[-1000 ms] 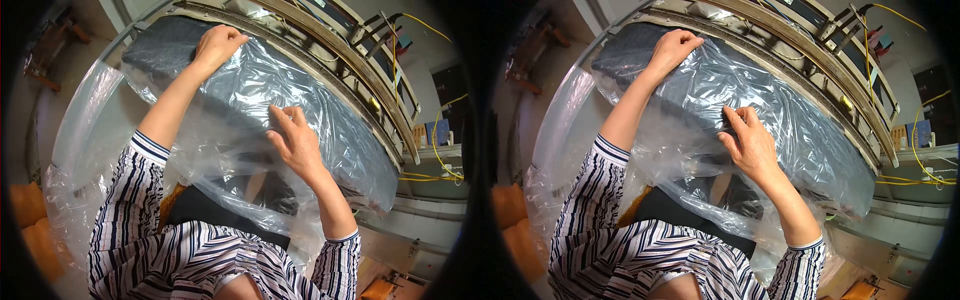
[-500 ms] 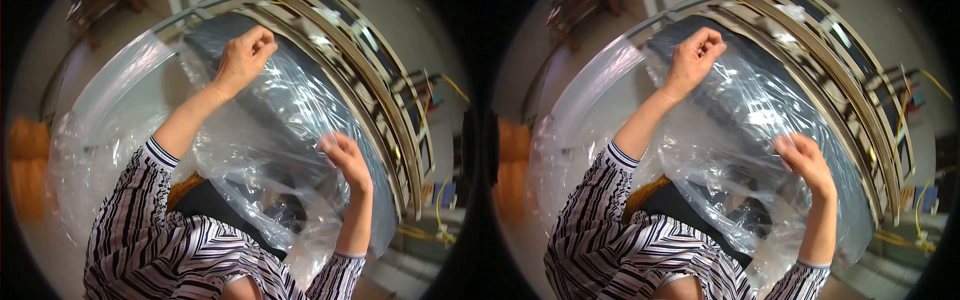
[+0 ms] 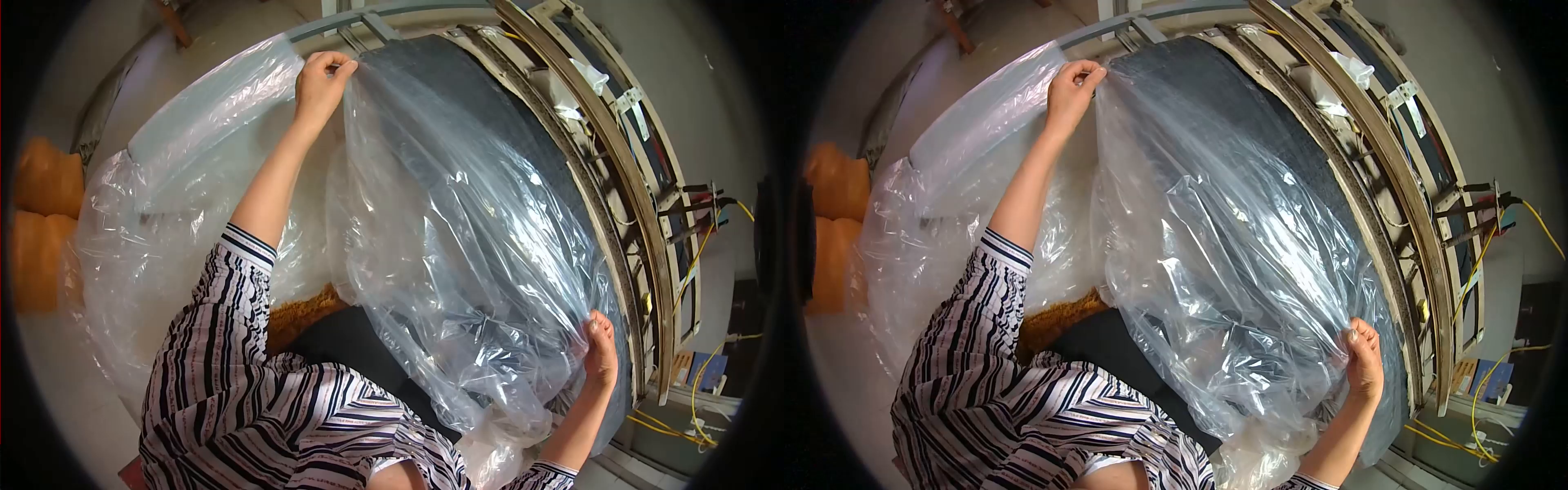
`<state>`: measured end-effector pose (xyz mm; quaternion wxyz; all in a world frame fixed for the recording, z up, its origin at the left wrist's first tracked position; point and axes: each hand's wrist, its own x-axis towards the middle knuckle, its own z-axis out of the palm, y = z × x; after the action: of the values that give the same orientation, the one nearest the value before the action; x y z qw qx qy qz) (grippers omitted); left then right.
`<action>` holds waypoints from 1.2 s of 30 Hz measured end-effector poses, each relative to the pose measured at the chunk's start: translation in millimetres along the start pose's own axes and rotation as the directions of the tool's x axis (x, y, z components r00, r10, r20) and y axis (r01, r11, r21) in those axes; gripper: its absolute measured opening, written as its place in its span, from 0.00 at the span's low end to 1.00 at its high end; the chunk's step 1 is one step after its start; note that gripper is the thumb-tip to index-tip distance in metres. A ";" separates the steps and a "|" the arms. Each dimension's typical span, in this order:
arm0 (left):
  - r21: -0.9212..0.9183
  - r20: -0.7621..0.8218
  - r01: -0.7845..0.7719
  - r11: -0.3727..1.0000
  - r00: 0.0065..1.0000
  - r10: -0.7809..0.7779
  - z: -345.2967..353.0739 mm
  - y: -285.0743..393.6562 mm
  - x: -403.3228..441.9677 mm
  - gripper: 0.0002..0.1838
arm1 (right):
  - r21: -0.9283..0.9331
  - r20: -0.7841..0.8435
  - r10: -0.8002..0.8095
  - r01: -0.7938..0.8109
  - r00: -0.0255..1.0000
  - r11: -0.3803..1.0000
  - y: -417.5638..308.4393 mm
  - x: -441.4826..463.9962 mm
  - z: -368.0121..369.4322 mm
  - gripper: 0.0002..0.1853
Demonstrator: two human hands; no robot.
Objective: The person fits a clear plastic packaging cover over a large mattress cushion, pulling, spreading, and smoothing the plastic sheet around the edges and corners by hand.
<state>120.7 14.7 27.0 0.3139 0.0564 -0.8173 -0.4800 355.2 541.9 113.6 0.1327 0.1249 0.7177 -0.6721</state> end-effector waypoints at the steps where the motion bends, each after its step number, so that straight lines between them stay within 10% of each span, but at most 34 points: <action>1: 0.012 0.032 0.016 1.000 0.999 -0.016 1.4 -2.3 5.6 0.10 | -0.003 -0.005 -0.020 0.020 1.000 1.000 1.7 0.8 -1.1 0.14; 11: -0.155 0.424 0.255 0.954 0.890 -0.169 -6.7 -13.7 37.0 0.09 | -0.017 0.009 0.031 -0.031 0.999 0.999 -7.7 -1.4 12.5 0.10; 18: 0.018 0.204 0.014 1.000 0.979 -0.017 -7.1 9.7 41.8 0.10 | -0.154 -0.062 0.009 -0.018 0.998 0.988 -24.6 -42.1 31.1 0.08; 22: 0.012 0.023 -0.291 0.957 0.956 0.291 25.8 -7.5 63.0 0.09 | -0.338 0.293 0.380 -0.276 0.878 0.900 -8.5 -79.7 23.6 0.07; 23: -0.113 0.274 0.074 0.991 0.961 -0.040 36.7 -2.3 72.6 0.09 | -0.429 0.399 0.457 -0.279 0.795 0.859 9.8 -86.6 17.0 0.07; 24: -0.360 0.372 0.319 0.877 0.911 -0.179 52.8 7.3 66.3 0.10 | -0.538 0.354 0.529 -0.295 0.771 0.790 34.8 -101.6 11.4 0.09; 27: -0.147 0.356 0.302 0.942 0.904 -0.235 105.2 -41.2 103.5 0.16 | -0.882 0.047 0.721 -0.309 0.691 0.354 115.3 -157.6 -11.9 0.16; 29: 0.047 0.279 -0.164 0.985 0.949 0.145 140.7 -125.0 157.6 0.15 | -0.921 -0.102 0.712 -0.337 0.695 0.197 174.6 -204.1 -46.7 0.18; 31: 0.253 0.195 -0.455 0.854 0.889 0.415 149.8 -133.1 174.3 0.14 | -0.892 -0.364 0.577 -0.451 0.731 0.008 211.3 -257.9 -79.6 0.17; 33: 0.296 0.261 -0.428 0.854 0.896 0.359 143.2 -127.9 170.5 0.14 | -0.670 -0.734 0.371 -0.695 0.569 -0.260 236.9 -304.5 -132.5 0.14; 36: 0.324 0.269 -0.419 0.848 0.900 0.342 131.1 -113.5 167.6 0.17 | -0.475 -0.851 -0.105 -0.839 0.515 -0.264 159.6 -321.7 -168.5 0.12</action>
<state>-111.0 -13.6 -34.0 0.3024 -0.0974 -0.9157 -0.2463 708.8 720.2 90.6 0.1598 0.4536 0.8383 0.2570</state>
